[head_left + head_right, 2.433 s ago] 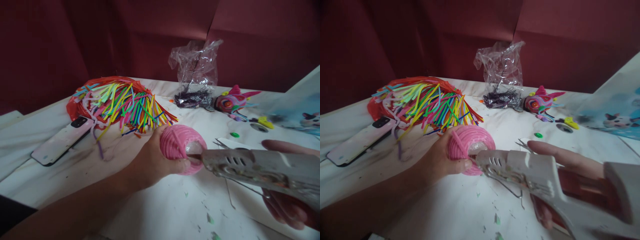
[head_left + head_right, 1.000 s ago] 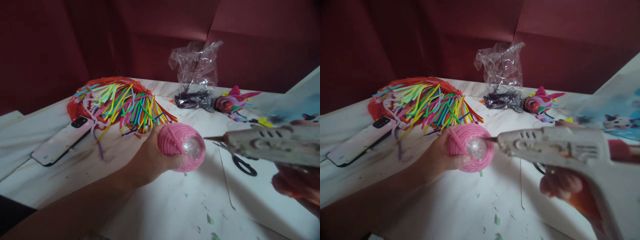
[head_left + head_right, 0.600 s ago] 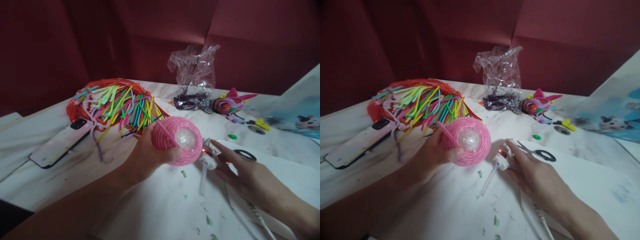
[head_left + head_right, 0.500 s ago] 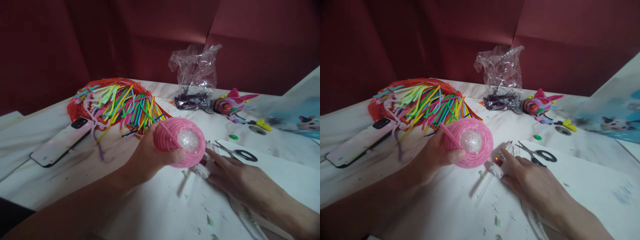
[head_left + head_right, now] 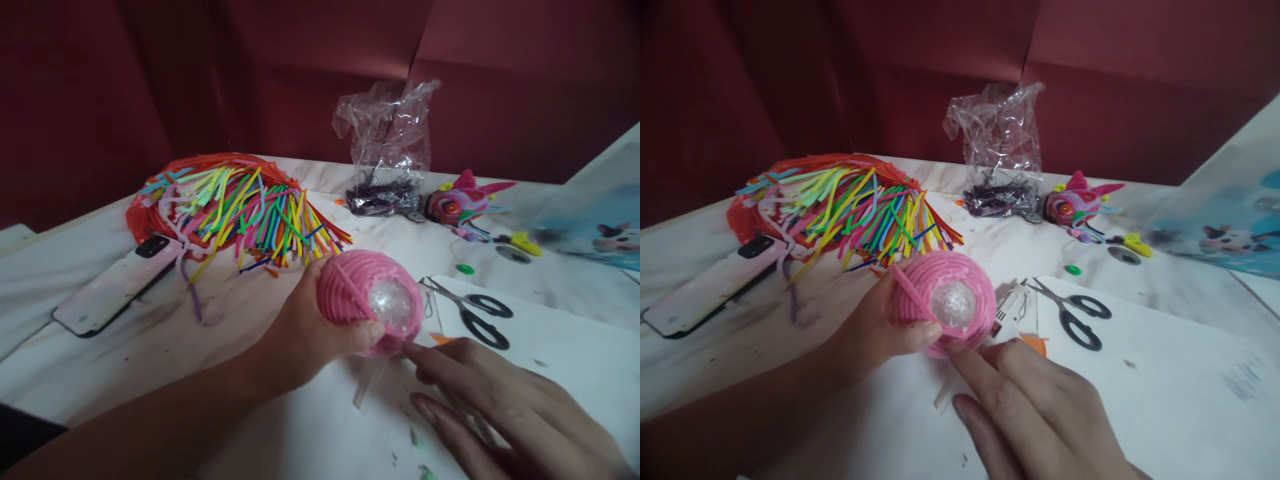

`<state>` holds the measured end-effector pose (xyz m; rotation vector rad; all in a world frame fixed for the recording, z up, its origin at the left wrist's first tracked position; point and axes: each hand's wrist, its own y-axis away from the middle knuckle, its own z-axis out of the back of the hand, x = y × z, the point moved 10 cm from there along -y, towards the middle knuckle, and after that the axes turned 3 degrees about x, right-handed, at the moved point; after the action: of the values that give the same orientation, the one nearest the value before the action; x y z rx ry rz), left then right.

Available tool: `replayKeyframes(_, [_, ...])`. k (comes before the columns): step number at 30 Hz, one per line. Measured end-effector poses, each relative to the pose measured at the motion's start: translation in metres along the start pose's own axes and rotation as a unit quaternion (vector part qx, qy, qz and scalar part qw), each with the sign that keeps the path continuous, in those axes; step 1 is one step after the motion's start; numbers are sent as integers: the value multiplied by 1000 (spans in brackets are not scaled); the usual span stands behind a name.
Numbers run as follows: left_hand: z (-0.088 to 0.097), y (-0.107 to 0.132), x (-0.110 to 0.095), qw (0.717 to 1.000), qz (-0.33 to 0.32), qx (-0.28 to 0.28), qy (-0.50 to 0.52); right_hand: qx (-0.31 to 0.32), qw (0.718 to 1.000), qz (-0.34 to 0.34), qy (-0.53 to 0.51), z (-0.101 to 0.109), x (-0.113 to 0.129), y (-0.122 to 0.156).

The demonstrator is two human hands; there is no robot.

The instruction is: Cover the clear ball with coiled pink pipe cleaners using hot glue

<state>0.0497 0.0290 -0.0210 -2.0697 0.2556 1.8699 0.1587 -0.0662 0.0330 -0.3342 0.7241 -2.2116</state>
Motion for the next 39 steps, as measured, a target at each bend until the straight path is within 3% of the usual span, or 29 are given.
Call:
replayKeyframes(7, [-6, 2, 2, 1000, 8, 11, 15, 0, 999, 29, -33, -7, 2, -4])
replayKeyframes(14, [-3, 1, 4, 1000, -11, 4, -3, 24, 996, -8, -84, -15, -4, -1])
replayKeyframes(28, [-3, 1, 8, 1000, 3, 1, 7, 5, 994, 17, -109, -13, -1, -2])
replayKeyframes(34, [-18, -2, 8, 989, 29, 77, 122, 23, 995, 5, -98, -13, -1, 2])
replayKeyframes(39, [-20, -5, 12, 982, 37, 99, 159, 6, 996, 7, -91, -15, -4, 6])
